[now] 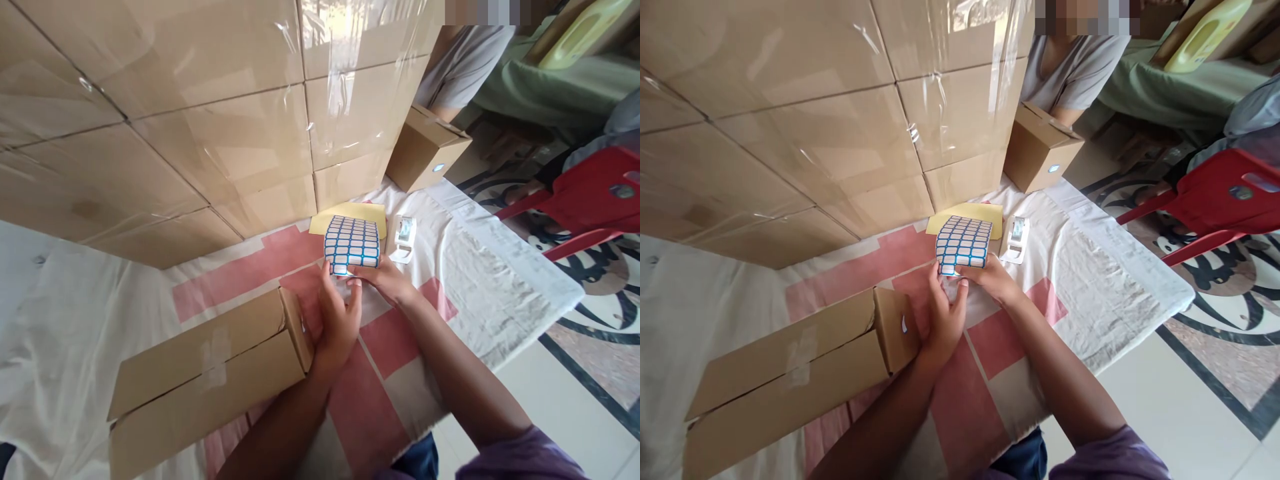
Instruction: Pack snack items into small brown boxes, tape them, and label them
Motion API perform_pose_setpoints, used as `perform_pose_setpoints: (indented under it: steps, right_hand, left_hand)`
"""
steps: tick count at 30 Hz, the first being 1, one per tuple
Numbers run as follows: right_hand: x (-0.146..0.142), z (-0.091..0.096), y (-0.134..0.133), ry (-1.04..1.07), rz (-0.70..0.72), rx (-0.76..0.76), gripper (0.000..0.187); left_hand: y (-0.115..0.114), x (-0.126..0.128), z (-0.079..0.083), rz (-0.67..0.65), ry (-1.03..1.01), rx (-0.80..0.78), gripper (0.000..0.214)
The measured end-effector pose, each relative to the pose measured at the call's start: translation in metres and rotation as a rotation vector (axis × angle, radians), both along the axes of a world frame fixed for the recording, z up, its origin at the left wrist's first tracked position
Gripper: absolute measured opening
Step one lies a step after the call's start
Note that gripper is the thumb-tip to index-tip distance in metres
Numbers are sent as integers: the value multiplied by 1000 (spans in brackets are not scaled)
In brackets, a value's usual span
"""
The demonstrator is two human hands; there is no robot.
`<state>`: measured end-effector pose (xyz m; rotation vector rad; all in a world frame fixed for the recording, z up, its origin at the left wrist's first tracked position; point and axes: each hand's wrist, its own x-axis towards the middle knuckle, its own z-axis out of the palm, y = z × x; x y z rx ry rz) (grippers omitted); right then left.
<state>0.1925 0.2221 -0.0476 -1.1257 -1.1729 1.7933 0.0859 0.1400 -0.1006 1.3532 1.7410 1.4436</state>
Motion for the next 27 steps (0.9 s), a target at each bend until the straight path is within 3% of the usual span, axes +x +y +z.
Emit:
perform_pose_setpoints:
  steps: [7,12,23,27]
  right_hand:
    - [7,2,-2,-178,57,230,29]
    - [8,6,-5,-293,152,304,27]
    - [10,7,-6,-316,111,383,24]
    - [9,6,0,-250,36,212,29]
  left_hand:
    - [4,-6,-6,29,143,70,56]
    - [7,-10,-1,-8,165,46,44]
    - [6,-9,14,-15,14,-12,51]
    - [5,-11,23,138,-62,-8,50]
